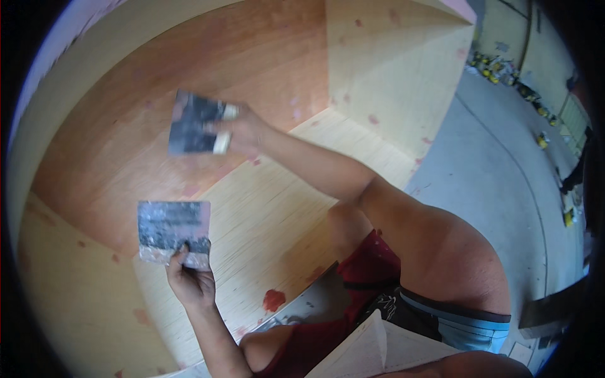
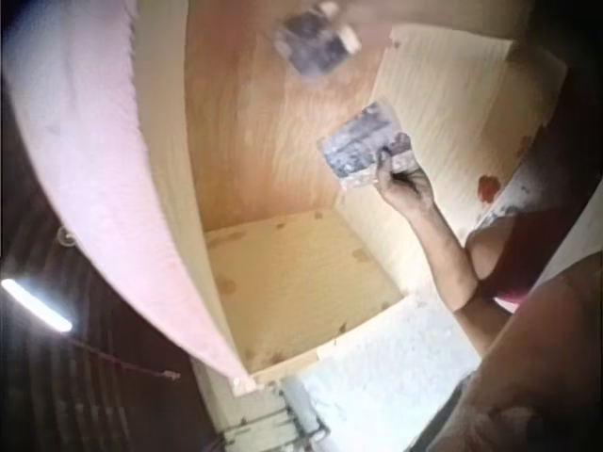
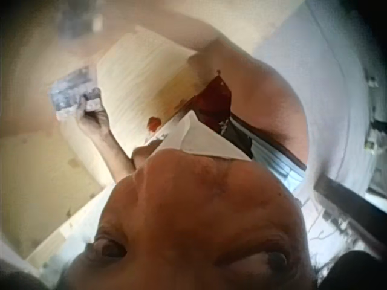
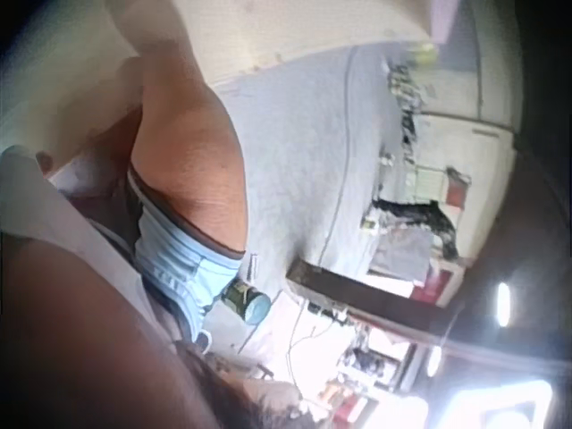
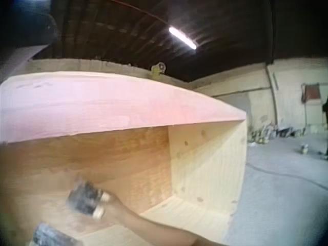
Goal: The person applies wood filler to the joints and surfaces of a wooden cabinet using putty knives.
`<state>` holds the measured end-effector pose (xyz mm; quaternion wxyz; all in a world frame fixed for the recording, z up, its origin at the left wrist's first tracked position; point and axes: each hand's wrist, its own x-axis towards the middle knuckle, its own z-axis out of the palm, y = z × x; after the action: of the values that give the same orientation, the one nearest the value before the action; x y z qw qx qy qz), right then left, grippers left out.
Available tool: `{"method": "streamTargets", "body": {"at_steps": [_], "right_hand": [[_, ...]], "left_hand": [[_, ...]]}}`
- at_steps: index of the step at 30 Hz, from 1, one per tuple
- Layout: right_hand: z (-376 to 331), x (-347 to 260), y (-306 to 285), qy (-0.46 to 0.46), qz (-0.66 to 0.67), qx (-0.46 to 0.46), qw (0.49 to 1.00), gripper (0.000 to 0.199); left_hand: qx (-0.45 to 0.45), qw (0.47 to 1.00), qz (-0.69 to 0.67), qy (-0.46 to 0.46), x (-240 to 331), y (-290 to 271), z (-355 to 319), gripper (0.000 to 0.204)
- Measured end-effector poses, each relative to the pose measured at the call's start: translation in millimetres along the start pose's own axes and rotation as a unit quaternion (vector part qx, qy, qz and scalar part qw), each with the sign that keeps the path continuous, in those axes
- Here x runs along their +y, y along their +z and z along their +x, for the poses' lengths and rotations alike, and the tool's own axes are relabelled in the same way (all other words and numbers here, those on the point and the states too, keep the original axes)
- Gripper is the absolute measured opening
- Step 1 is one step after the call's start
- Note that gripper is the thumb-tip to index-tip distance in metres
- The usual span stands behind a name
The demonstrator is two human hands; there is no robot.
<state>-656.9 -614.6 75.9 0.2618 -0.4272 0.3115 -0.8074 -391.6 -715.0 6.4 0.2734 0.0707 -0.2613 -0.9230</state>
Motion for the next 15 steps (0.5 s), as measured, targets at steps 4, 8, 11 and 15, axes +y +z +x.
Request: {"method": "streamTargets", "body": {"at_steps": [4, 8, 11, 15], "right_hand": [[-81, -39, 44, -0.211, -0.438, -0.218, 0.847, 0.051], [-98, -63, 35, -0.287, -0.542, -0.335, 0.715, 0.061], [-103, -70, 33, -0.276, -0.558, -0.323, 0.713, 0.061], [-108, -67, 14, -0.24, -0.627, -0.256, 0.695, 0.057]], "left_hand": [[-0.102, 0.994, -0.036, 0.003, -29, 42, 12, 0.044], [-0.127, 0.992, -0.009, 0.008, -41, 42, 14, 0.047], [-0.14, 0.99, 0.014, 0.028, -47, 38, 14, 0.05], [-0.177, 0.981, 0.059, 0.044, -39, 34, 7, 0.05]]}}
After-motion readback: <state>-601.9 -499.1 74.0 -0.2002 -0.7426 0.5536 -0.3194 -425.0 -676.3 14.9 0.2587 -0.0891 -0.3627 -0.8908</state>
